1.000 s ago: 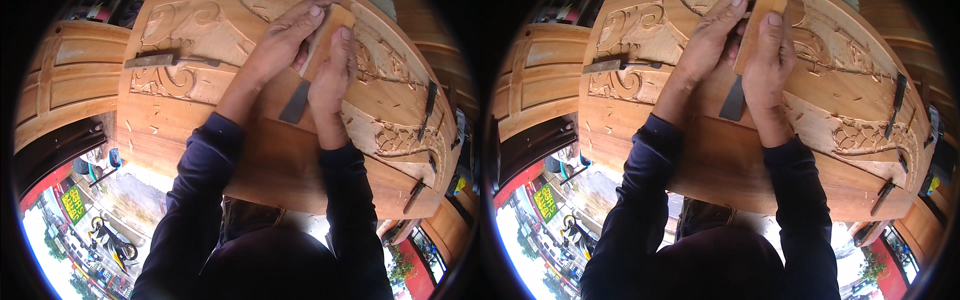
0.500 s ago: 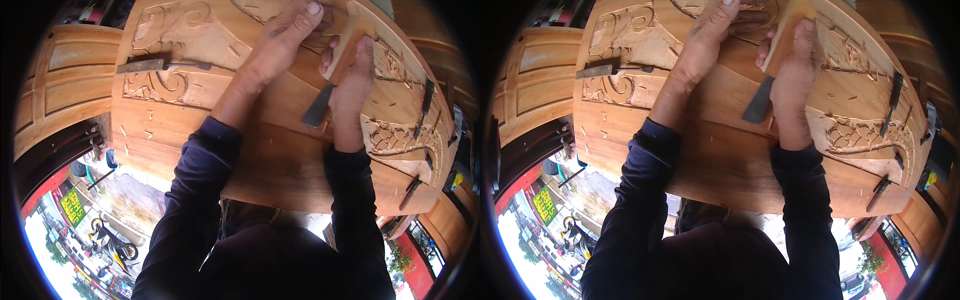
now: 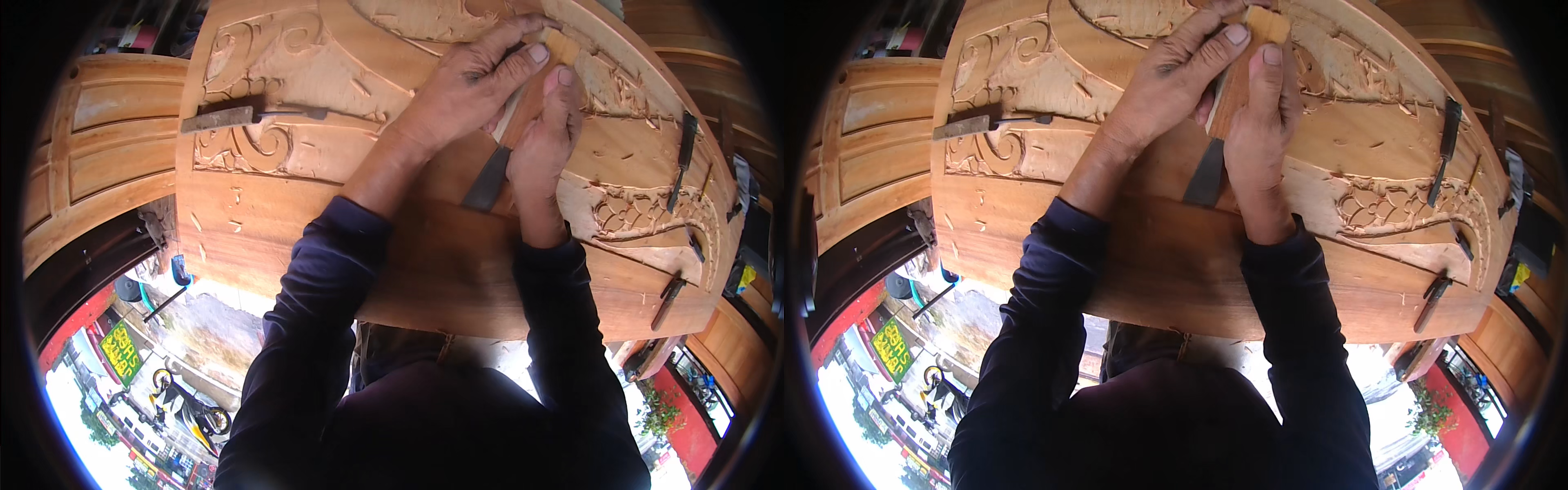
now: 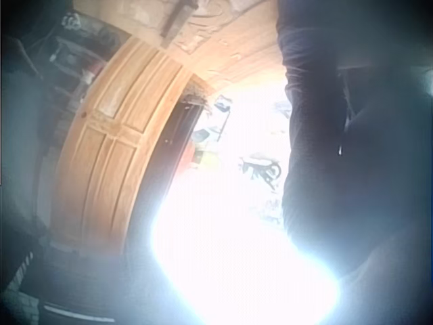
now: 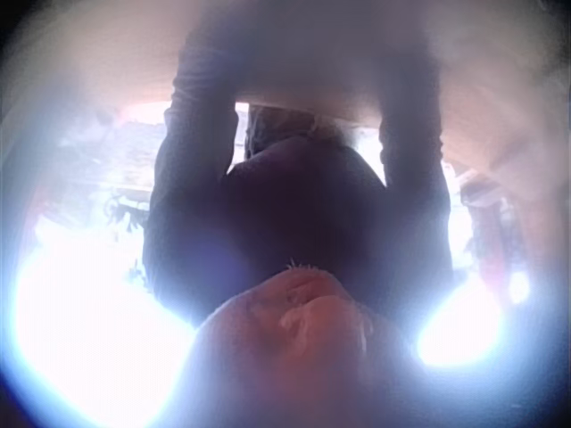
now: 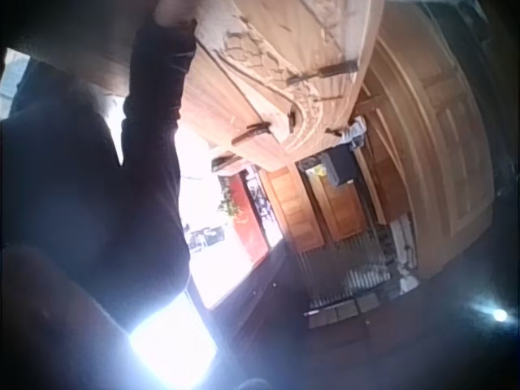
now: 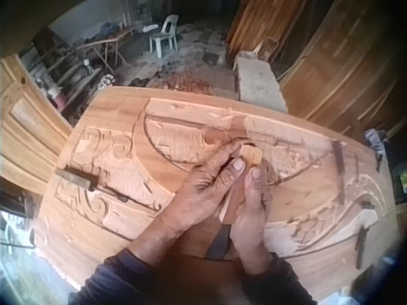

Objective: The person carves decorative patterns into a large wooden door using a chisel. They use both hands to guide the tool along the wood, removing shavings to reveal the design.

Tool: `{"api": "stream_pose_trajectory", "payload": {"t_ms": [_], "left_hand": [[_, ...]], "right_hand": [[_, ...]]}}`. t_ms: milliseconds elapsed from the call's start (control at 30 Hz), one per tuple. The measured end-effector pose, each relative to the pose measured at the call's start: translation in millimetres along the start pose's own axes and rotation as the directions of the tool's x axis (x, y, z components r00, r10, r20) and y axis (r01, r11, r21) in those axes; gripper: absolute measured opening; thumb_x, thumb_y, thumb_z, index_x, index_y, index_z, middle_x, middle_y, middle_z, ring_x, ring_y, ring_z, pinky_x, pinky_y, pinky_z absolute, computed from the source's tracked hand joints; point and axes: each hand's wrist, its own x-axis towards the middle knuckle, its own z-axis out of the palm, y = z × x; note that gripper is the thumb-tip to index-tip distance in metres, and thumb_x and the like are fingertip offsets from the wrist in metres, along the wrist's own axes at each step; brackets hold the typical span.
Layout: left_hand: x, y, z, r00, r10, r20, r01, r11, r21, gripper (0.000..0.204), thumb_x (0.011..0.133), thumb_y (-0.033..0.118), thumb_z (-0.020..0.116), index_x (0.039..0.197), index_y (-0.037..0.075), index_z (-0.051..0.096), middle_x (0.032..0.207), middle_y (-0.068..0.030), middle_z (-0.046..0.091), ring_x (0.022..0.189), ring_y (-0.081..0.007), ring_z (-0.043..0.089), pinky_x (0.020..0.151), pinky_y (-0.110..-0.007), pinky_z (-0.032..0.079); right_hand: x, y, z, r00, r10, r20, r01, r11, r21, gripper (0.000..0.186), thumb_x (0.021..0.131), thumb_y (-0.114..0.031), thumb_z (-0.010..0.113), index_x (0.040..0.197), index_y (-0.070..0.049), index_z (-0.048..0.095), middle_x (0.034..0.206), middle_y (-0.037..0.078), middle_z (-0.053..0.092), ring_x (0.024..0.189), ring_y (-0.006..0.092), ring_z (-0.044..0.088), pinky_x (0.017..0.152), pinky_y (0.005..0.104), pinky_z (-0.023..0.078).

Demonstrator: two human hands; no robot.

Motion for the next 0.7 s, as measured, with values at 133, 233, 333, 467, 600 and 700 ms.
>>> {"api": "stream_pose_trajectory", "payload": {"t_ms": [133,233,333,467,600,700], "left_hand": [[-9,13,0,0.971,-0.236,0.026,0.237,0.949,-0.210,0.055,0.109,0.042,0.056,0.148,0.004,0.050,0.113,-0.0148,0.067,0.085,-0.0199,0.065,0.075,-0.032,0.054],[-5,13,-11,0.975,-0.187,-0.123,0.155,0.959,-0.236,0.054,0.108,0.042,0.057,0.144,0.002,0.053,0.106,-0.0164,0.072,0.076,-0.0202,0.071,0.069,-0.032,0.060],[0,12,-22,0.967,-0.017,-0.256,-0.030,0.984,-0.177,0.061,0.110,0.046,0.048,0.153,0.003,0.040,0.121,-0.0182,0.067,0.104,-0.0244,0.069,0.094,-0.038,0.055],[-1,38,-38,0.929,-0.090,-0.359,-0.004,0.968,-0.251,0.073,0.110,0.057,0.039,0.164,0.008,0.027,0.125,-0.0176,0.065,0.109,-0.0261,0.067,0.099,-0.039,0.053],[-2,49,-51,0.864,0.003,-0.504,-0.147,0.958,-0.246,0.074,0.111,0.058,0.034,0.161,0.003,0.031,0.122,-0.0181,0.066,0.110,-0.0258,0.068,0.096,-0.039,0.053],[-17,47,-74,0.857,0.125,-0.501,-0.273,0.933,-0.233,0.063,0.109,0.050,0.048,0.152,0.004,0.048,0.120,-0.0164,0.067,0.110,-0.0284,0.067,0.097,-0.041,0.053]], "right_hand": [[-6,-4,-5,0.991,0.117,0.072,-0.125,0.985,0.119,0.043,0.111,-0.043,0.046,0.122,-0.004,0.059,0.106,0.009,0.065,0.083,0.0184,0.064,0.068,0.0335,0.052],[9,-8,-12,0.969,0.199,0.144,-0.241,0.881,0.407,0.044,0.110,-0.048,0.047,0.115,-0.006,0.057,0.092,0.010,0.063,0.062,0.0199,0.059,0.053,0.0338,0.048],[8,-14,-6,0.983,0.167,0.081,-0.181,0.959,0.219,0.041,0.111,-0.048,0.043,0.117,-0.009,0.055,0.090,0.009,0.061,0.061,0.0180,0.057,0.050,0.0305,0.045],[-5,-17,-6,0.956,0.146,0.256,-0.219,0.933,0.286,0.062,0.105,-0.064,0.047,0.134,-0.009,0.053,0.087,0.005,0.056,0.061,0.0158,0.053,0.049,0.0278,0.042],[-17,-36,-43,0.971,0.044,0.236,-0.126,0.929,0.347,0.086,0.092,-0.078,0.054,0.143,-0.009,0.050,0.090,0.005,0.055,0.071,0.0180,0.055,0.066,0.0355,0.051],[-55,-50,-59,0.978,-0.140,0.153,0.117,0.981,0.155,0.084,0.093,-0.077,0.054,0.144,-0.010,0.049,0.096,0.008,0.058,0.084,0.0217,0.058,0.081,0.0415,0.052]]}}
